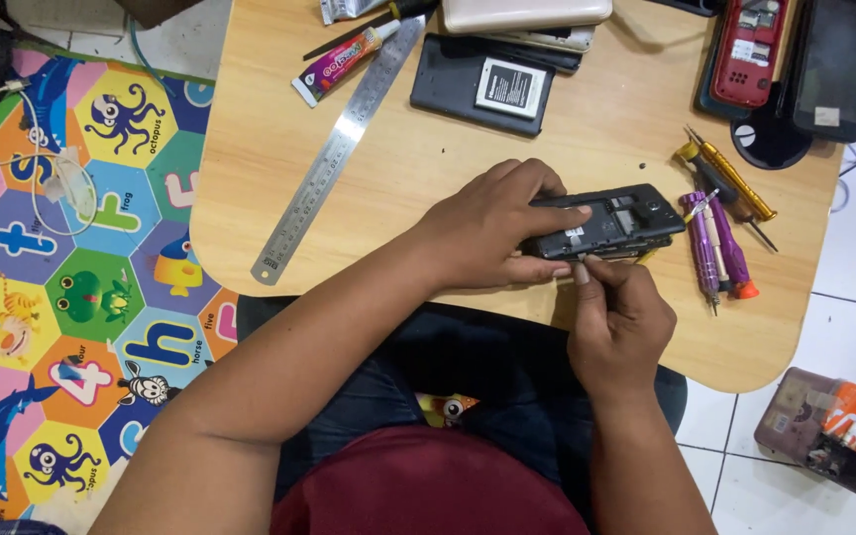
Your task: Disassembling a smartphone by prying the internal frame from the body using a small metal tool.
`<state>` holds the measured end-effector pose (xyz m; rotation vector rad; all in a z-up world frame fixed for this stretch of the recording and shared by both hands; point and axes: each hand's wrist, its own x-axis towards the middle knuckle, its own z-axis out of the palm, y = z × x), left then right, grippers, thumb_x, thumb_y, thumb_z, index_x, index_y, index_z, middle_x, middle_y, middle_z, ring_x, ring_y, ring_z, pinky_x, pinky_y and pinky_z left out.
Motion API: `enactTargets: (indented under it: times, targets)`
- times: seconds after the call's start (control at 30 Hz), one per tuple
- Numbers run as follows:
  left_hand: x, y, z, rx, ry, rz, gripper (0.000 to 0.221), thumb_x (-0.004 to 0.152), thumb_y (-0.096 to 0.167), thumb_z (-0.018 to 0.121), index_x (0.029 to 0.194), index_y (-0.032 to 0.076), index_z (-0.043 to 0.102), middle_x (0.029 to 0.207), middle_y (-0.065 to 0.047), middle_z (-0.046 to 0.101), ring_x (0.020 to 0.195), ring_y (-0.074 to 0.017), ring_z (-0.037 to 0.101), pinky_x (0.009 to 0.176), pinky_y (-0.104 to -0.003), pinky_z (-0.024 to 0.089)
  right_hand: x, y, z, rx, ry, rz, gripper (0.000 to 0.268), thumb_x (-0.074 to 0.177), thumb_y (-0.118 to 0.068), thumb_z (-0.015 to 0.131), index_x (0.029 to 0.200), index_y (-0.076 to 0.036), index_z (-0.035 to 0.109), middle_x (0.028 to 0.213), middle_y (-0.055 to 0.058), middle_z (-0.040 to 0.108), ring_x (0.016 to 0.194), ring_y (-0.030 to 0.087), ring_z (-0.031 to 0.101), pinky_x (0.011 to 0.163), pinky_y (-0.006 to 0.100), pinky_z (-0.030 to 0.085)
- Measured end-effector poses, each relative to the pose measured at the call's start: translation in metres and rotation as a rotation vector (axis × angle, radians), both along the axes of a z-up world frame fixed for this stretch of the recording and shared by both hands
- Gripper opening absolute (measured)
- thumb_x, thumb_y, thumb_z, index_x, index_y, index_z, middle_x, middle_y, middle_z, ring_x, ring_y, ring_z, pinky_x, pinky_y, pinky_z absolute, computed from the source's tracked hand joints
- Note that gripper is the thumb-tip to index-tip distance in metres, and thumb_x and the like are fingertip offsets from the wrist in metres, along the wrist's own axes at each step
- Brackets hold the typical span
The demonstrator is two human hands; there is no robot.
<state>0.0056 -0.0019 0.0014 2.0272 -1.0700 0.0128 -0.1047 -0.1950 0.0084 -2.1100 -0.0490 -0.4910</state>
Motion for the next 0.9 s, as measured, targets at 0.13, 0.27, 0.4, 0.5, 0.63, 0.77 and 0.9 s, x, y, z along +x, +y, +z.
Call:
enactTargets:
  times: [0.13, 0.27, 0.4, 0.5, 0.63, 0.77, 0.9]
  targets:
    - [0.003, -0.002, -0.007, 0.018, 0.008, 0.000, 0.053, 0.088, 0.047, 0.080, 0.133, 0.021, 0.069, 0.115, -0.013, 0.057, 0.106, -0.0379, 0.061, 0.096, -0.048, 0.049, 0.001, 0.001, 0.003, 0.002, -0.022, -0.012, 0.003, 0.100, 0.006, 0.071, 0.101, 0.009, 0.070, 0.079, 0.025, 0.069, 0.083, 0.046, 0.072, 0.067, 0.044, 0.054]
    - [0.001, -0.001, -0.003, 0.041, -0.015, -0.012, 0.059, 0.081, 0.048, 0.086, 0.129, 0.018, 0.070, 0.114, -0.014, 0.057, 0.106, -0.0378, 0.059, 0.094, -0.048, 0.050, 0.001, -0.009, 0.023, -0.381, 0.100, 0.053, 0.005, 0.092, 0.000, 0.077, 0.095, -0.001, 0.074, 0.078, 0.020, 0.068, 0.082, 0.045, 0.070, 0.065, 0.050, 0.054]
    - [-0.003, -0.002, 0.006, 0.068, -0.005, -0.024, 0.062, 0.076, 0.046, 0.091, 0.126, 0.016, 0.072, 0.113, -0.015, 0.057, 0.103, -0.0369, 0.060, 0.092, -0.048, 0.052, -0.001, 0.001, 0.060, -0.899, 0.242, 0.079, 0.007, 0.088, -0.007, 0.071, 0.094, -0.010, 0.071, 0.073, 0.011, 0.062, 0.074, 0.038, 0.070, 0.063, 0.051, 0.056]
    - [-0.003, 0.000, 0.010, 0.071, 0.029, -0.007, 0.058, 0.075, 0.044, 0.092, 0.124, 0.018, 0.073, 0.112, -0.014, 0.058, 0.103, -0.0352, 0.060, 0.091, -0.046, 0.053, -0.001, -0.004, 0.043, -0.773, 0.233, 0.089, 0.005, 0.094, -0.006, 0.067, 0.094, -0.010, 0.071, 0.073, 0.011, 0.061, 0.081, 0.040, 0.070, 0.066, 0.050, 0.055]
    - [0.001, 0.000, 0.015, 0.082, 0.032, 0.000, 0.063, 0.071, 0.048, 0.094, 0.122, 0.017, 0.075, 0.114, -0.013, 0.058, 0.105, -0.0340, 0.060, 0.090, -0.046, 0.054, -0.009, -0.013, 0.003, -0.591, 0.202, 0.062, 0.007, 0.090, -0.012, 0.074, 0.096, -0.009, 0.074, 0.080, 0.014, 0.067, 0.089, 0.038, 0.071, 0.073, 0.049, 0.056]
    - [-0.006, -0.004, 0.009, 0.131, -0.008, -0.028, 0.066, 0.069, 0.046, 0.095, 0.124, 0.016, 0.073, 0.113, -0.016, 0.057, 0.100, -0.0375, 0.058, 0.085, -0.051, 0.056, -0.025, 0.001, -0.008, -0.905, -0.050, -0.014, 0.006, 0.089, -0.011, 0.072, 0.091, -0.012, 0.066, 0.075, 0.006, 0.052, 0.078, 0.028, 0.065, 0.067, 0.037, 0.054]
    - [-0.004, -0.003, 0.010, 0.165, -0.030, 0.006, 0.064, 0.067, 0.044, 0.097, 0.120, 0.015, 0.076, 0.111, -0.014, 0.057, 0.099, -0.0327, 0.058, 0.085, -0.046, 0.056, -0.018, 0.012, -0.018, -0.990, -0.151, -0.091, 0.013, 0.092, -0.012, 0.072, 0.085, -0.012, 0.062, 0.074, 0.002, 0.047, 0.072, 0.022, 0.061, 0.065, 0.029, 0.051]
